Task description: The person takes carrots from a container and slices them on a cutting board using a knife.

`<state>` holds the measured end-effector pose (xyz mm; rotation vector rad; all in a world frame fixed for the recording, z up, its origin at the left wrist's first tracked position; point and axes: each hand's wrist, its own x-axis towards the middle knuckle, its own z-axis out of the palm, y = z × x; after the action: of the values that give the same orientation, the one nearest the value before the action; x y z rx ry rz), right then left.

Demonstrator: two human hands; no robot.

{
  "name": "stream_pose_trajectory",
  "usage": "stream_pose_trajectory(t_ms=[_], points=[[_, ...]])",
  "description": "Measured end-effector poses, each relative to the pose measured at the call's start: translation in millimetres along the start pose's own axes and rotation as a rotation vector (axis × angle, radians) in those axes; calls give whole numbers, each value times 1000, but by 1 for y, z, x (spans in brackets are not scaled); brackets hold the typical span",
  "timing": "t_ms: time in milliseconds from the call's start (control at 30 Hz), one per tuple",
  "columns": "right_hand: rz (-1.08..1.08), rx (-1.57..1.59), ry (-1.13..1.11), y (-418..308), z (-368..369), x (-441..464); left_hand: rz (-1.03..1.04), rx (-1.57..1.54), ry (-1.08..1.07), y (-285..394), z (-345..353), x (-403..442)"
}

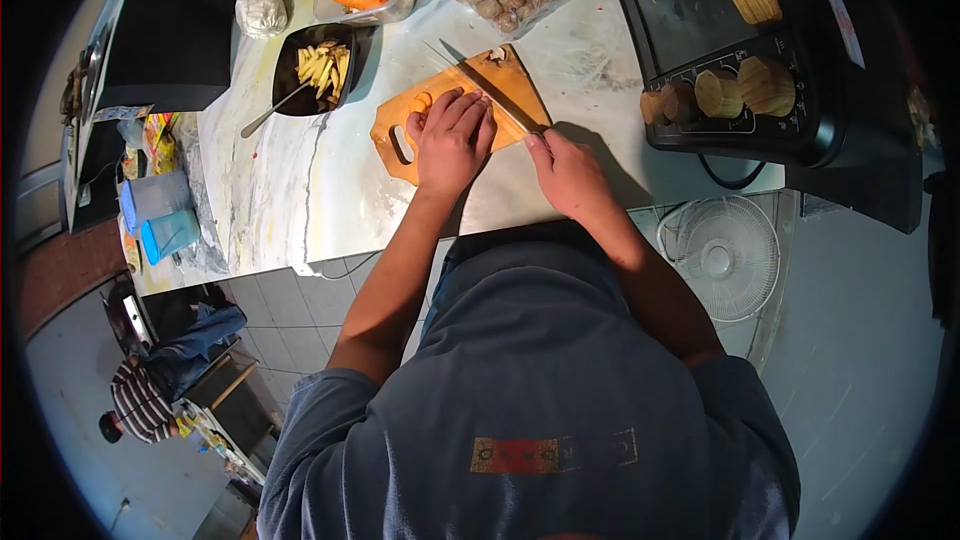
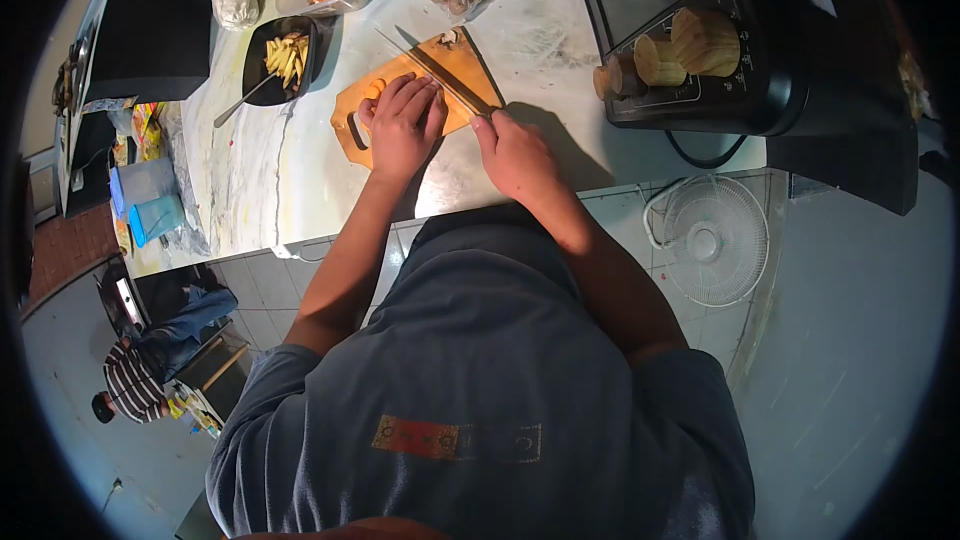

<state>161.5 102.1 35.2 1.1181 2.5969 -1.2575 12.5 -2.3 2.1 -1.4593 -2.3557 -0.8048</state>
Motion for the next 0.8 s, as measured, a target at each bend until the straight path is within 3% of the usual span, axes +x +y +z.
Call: stream_pose_trajectory(t_ms=[800], points=[[71,-45,-26,-5,3,2,7,-10,23,-1,2,0]])
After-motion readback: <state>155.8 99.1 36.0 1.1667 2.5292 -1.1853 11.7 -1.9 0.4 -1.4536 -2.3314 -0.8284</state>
